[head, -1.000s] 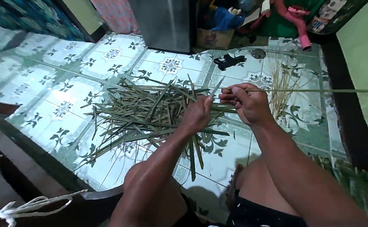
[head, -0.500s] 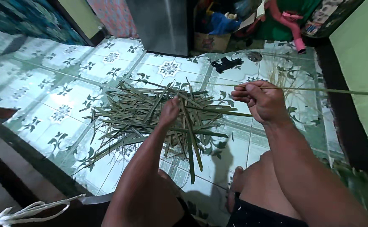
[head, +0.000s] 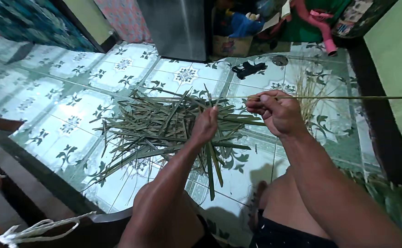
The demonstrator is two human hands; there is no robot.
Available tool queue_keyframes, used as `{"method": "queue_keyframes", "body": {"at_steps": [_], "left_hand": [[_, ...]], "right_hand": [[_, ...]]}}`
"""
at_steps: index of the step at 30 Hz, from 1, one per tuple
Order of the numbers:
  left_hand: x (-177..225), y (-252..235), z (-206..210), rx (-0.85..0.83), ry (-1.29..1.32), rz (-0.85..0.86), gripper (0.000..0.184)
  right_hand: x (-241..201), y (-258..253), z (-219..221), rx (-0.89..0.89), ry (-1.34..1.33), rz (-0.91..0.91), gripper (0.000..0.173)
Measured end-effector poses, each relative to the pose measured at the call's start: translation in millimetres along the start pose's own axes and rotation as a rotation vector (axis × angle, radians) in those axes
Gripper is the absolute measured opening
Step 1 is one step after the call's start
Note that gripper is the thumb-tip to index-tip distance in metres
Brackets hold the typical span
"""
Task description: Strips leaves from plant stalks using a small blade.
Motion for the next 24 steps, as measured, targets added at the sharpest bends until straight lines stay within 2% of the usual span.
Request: {"method": "queue_keyframes", "body": {"at_steps": [4, 6, 10, 12, 14, 16, 20, 24], "left_hand": [[-37.8, -11.6, -16.3, 0.041, 0.07, -0.154, 0.064], [-36.0, -13.0, -30.0, 0.085, 0.048, -0.167, 0.063], [9.6, 2.4, -30.2, 0.057, -0.086, 0.094, 0.05], [23.0, 11.7, -26.9, 0.022, -0.069, 0.18, 0.043], [26.2, 14.8, -21.3, -0.068, -0.046, 0.213, 0.036], [22.0, 16.8, -7.9, -0.227, -0.062, 0.221, 0.031], [-1.2, 21.0, 35.5, -0.528, -0.29, 0.223, 0.056], [3.6, 34.1, 61.0, -0.717, -0.302, 0.224, 0.042]], "right_hand": [[-8.0, -1.4, -11.2, 0.033, 0.05, -0.001, 0.019], [-6.4, -3.7, -12.7, 0.006, 0.173, -0.003, 0.018], [7.9, -2.4, -4.2, -0.105, 0.4, 0.07, 0.019], [9.7, -2.7, 0.0, -0.14, 0.495, 0.089, 0.017], [11.7, -3.0, 2.8, -0.171, 0.573, 0.104, 0.016], [13.1, -2.7, 5.1, -0.219, 0.664, 0.134, 0.016], [20.4, -1.3, 5.0, -0.294, 0.77, 0.184, 0.018], [24.5, 5.8, 18.2, -0.441, 0.704, 0.183, 0.015]]}}
Point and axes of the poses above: each hand's wrist, its own y-axis away from the middle knuckle, its own z-axis out of the palm, x = y × z, the point moved 9 cm from there along -y, towards the middle knuckle, and after that the axes turned 4 degrees about -y, right-handed, at the moved point
